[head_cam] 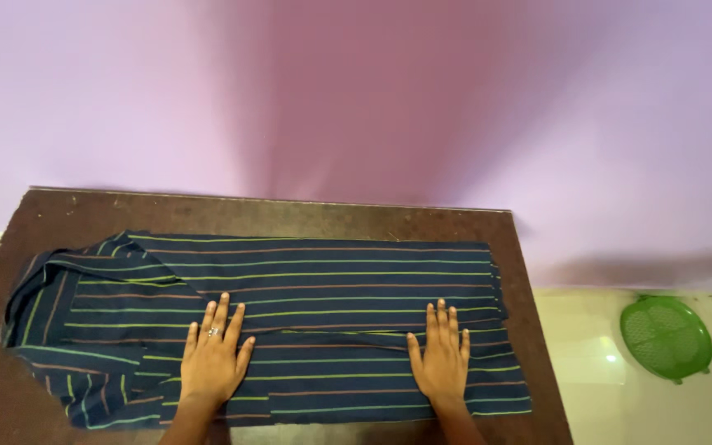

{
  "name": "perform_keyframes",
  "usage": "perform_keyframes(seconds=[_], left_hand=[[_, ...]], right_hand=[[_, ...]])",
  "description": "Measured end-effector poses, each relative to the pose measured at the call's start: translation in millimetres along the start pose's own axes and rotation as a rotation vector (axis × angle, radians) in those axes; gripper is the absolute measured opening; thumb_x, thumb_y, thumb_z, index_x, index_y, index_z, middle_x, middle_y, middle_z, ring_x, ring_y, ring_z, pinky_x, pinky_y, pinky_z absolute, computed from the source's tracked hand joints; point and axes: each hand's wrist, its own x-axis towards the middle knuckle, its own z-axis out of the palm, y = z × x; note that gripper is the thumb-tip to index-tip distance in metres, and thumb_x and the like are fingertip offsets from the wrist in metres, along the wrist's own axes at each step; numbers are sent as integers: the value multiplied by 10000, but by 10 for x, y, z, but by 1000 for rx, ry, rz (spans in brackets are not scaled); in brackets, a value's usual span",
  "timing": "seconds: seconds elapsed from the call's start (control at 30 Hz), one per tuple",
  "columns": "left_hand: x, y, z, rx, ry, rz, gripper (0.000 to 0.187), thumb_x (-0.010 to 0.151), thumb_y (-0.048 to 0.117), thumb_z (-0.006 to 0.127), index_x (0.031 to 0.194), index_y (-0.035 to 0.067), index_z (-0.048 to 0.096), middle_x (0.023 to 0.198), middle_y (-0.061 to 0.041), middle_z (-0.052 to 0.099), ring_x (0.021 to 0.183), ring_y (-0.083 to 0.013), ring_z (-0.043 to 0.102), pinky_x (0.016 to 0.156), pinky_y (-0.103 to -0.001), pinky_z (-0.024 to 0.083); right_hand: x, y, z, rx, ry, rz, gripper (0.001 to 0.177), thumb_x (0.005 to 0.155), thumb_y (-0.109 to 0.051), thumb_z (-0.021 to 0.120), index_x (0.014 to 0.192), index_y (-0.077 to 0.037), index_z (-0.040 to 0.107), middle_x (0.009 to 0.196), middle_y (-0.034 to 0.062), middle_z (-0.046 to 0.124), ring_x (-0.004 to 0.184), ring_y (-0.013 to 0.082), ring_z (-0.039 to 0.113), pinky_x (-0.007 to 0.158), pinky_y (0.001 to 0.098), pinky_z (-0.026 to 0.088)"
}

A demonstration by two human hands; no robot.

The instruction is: The person folds a green shirt on a table, places it into a suitcase, and then retrieves a striped shirt from a laundry basket and folds it on the table.

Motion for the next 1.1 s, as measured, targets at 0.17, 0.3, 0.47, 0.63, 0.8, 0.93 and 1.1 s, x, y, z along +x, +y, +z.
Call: perform_keyframes(seconds=[0.17,0.3,0.47,0.63,0.8,0.93,1.1], left_hand=[[93,31,-20,-12,-36,-8,661,935,556,372,1531,276,325,1668,-12,183,1524,-230,183,1197,-517,203],[134,58,-108,46,-114,-51,706,923,573,378,1583,333,316,1676,17,160,1533,-202,168,1207,-541,178],[116,83,-149,45,-126,-57,675,923,569,381,1543,312,309,1679,20,157,1525,-209,175,1204,-575,165],[122,109,-178,19,-71,-50,667,928,546,418,1545,305,333,1687,18,180,1541,-198,191,1195,-653,154],[111,81,-121,34,-93,-47,669,914,548,421,1538,322,333,1685,29,182,1541,-188,188,1185,-664,154],[129,38,-58,-12,-37,-35,646,913,555,395,1515,324,346,1664,19,196,1528,-200,185,1169,-669,146],[109,26,-36,-4,-51,-36,656,918,554,378,1529,319,337,1679,29,195,1534,-189,186,1183,-662,147]], right_hand=[[126,14,-62,3,16,-14,720,964,-530,422,1576,-180,275,1667,37,226,1551,244,134,1227,541,113],[171,-22,-99,-14,-11,-13,745,956,-554,418,1580,-180,258,1667,32,208,1547,235,123,1223,542,108],[155,-263,-311,-1,-3,-45,816,976,-582,429,1584,-82,212,1679,86,158,1554,266,69,1217,565,69],[-75,-1405,-461,273,-239,-348,873,941,-465,538,1600,-9,192,1693,182,124,1563,325,52,1233,512,73],[-358,-1991,-309,427,-281,-713,726,1032,-400,484,1607,-2,288,1720,173,234,1611,319,162,1292,464,126],[-166,-1689,-192,261,-302,-637,727,1031,-377,463,1597,7,217,1686,179,166,1558,317,116,1242,477,101],[72,-717,-229,91,-192,-498,742,1032,-406,430,1596,0,169,1698,142,125,1561,291,109,1246,443,102]])
